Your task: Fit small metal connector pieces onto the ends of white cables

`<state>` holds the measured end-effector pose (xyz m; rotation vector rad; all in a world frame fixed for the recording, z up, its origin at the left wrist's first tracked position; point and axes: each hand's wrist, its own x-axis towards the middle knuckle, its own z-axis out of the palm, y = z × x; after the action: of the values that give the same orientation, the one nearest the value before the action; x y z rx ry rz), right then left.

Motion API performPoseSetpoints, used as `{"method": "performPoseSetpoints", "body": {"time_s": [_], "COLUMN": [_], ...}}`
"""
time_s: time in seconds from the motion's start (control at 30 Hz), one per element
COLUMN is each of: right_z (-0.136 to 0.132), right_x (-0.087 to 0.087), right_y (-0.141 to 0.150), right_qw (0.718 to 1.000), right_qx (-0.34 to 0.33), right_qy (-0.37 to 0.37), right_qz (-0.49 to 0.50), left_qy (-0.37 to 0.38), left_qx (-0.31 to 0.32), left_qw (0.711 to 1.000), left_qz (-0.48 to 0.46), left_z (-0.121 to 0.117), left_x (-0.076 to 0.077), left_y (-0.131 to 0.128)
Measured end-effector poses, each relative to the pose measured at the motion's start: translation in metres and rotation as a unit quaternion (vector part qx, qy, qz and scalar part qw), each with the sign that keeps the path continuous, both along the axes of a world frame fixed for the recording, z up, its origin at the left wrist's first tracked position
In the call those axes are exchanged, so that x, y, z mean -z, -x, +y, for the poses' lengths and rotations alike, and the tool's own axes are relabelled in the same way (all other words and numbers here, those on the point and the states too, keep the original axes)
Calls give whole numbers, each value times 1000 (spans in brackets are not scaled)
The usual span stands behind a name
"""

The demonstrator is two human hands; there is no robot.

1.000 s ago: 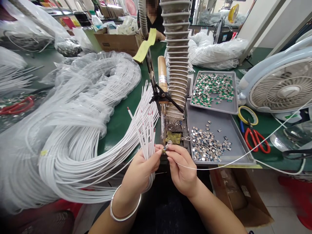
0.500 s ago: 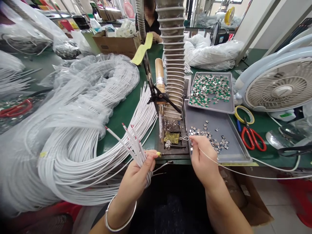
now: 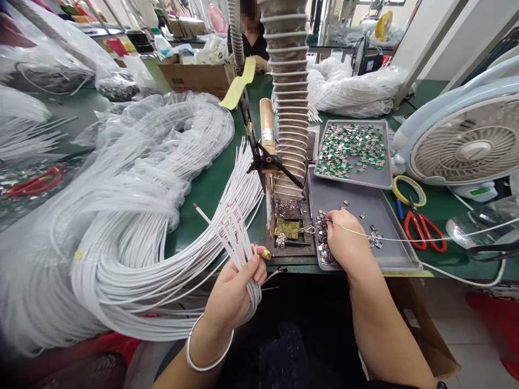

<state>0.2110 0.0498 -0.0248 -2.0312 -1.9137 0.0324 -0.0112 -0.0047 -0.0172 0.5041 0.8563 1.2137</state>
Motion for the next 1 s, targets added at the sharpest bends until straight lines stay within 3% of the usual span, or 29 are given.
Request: {"method": "performPoseSetpoints", "body": {"time_s": [0.27,0.43,0.63,0.8,1.0], "right_z": [-29,-53,-65,-64,-64], "right_x": [-17,-29,-33,-29,-26], "right_y": [17,45,69,78,80], "right_qw": [981,959,915,897,896], "right_qx": [-87,-161,-248,-255,-223], "right_qy": [-152,-129,-120,-100,-72], "right_qz": [85,194,293,348,377], "left_qy": [24,-10,-129,-165,-185], "left_qx": [25,65,77,92,90], "left_qw": [999,997,980,968,951], "left_qz": [12,47,133,162,231], "left_z": [2,0,-3,-4,-3], "left_x": [0,3,2,-2,-6], "left_y": [-1,2,6,5,4]}}
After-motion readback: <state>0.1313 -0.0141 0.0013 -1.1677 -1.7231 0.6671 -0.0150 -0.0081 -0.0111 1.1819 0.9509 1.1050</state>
